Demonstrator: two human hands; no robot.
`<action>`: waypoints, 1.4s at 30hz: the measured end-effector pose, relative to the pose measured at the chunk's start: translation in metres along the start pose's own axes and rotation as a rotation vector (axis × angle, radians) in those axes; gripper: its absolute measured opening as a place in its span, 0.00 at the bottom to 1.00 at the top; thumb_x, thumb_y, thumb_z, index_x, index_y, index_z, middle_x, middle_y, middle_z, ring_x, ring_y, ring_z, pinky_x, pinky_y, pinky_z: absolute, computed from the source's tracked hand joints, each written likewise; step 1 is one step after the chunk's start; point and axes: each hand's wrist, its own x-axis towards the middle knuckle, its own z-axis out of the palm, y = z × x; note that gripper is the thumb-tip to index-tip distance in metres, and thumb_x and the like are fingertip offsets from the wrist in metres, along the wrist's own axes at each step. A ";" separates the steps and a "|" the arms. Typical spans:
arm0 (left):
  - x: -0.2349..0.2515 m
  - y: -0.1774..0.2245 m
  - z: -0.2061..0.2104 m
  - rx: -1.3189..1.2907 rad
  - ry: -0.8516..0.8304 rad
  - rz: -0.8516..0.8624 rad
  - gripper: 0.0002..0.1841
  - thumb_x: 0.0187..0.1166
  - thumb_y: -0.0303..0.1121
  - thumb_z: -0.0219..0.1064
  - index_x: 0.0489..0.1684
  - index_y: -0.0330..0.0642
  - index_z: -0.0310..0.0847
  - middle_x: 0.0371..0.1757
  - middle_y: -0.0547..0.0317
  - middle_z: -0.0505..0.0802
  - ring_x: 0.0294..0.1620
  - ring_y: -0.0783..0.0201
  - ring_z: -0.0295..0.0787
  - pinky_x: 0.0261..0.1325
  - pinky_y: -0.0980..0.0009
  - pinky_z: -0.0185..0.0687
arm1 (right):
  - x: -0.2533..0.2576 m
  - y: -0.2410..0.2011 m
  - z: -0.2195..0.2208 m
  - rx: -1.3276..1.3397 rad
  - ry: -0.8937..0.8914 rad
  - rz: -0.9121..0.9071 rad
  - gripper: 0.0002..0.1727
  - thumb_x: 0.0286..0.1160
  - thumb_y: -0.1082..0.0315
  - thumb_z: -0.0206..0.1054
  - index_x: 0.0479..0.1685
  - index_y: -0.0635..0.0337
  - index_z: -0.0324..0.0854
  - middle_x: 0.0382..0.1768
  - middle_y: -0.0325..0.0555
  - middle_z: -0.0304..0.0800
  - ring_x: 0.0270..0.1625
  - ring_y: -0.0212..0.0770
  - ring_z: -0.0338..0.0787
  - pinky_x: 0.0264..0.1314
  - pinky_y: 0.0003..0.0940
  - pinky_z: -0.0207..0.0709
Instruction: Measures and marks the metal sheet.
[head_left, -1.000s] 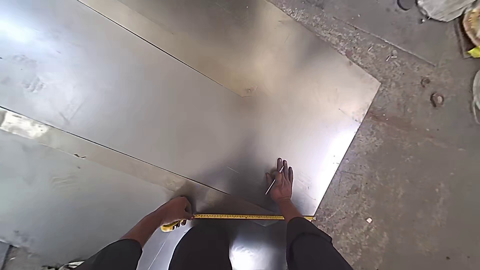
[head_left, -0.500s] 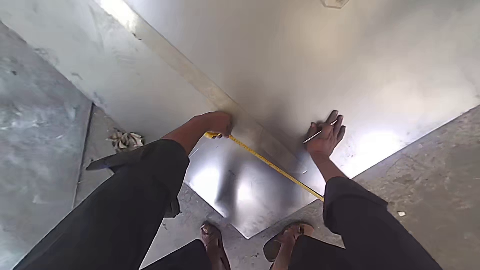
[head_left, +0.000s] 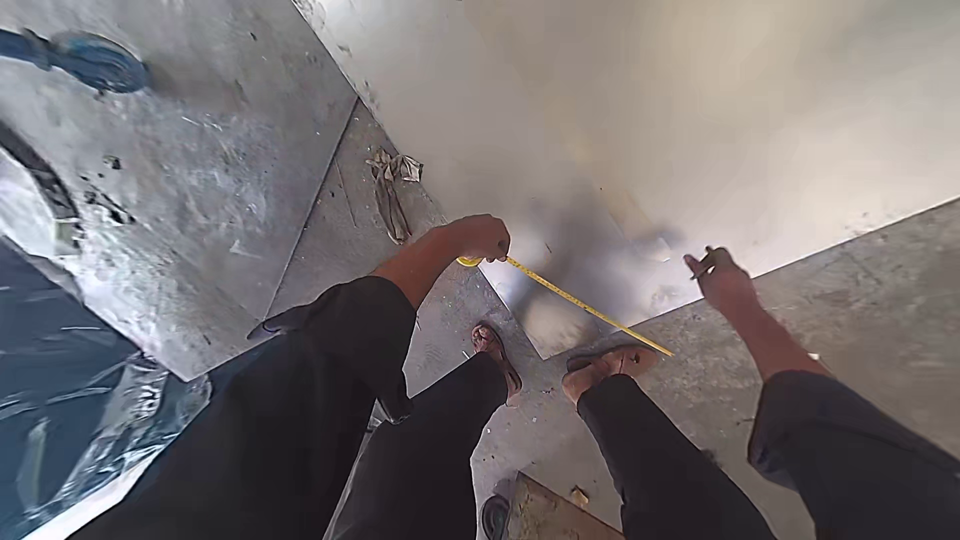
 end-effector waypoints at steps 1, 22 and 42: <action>-0.028 -0.002 0.008 -0.054 0.008 -0.017 0.12 0.87 0.37 0.65 0.46 0.41 0.93 0.40 0.49 0.95 0.45 0.49 0.92 0.58 0.41 0.82 | -0.031 0.028 0.026 0.015 -0.005 -0.023 0.33 0.92 0.45 0.55 0.72 0.71 0.75 0.63 0.72 0.86 0.68 0.69 0.86 0.71 0.68 0.74; -0.110 -0.008 -0.139 0.306 -0.125 -0.022 0.16 0.90 0.42 0.61 0.54 0.41 0.91 0.53 0.42 0.94 0.61 0.42 0.89 0.69 0.37 0.76 | -0.375 -0.122 0.151 0.627 -0.033 0.849 0.29 0.86 0.42 0.63 0.63 0.61 0.83 0.53 0.64 0.92 0.59 0.66 0.91 0.61 0.68 0.79; -0.133 -0.012 -0.090 0.380 -0.136 -0.126 0.17 0.91 0.40 0.60 0.57 0.35 0.89 0.54 0.37 0.93 0.61 0.40 0.89 0.71 0.36 0.74 | -0.406 -0.121 0.197 0.626 -0.218 0.653 0.31 0.84 0.33 0.57 0.58 0.53 0.84 0.50 0.56 0.94 0.58 0.59 0.93 0.58 0.62 0.82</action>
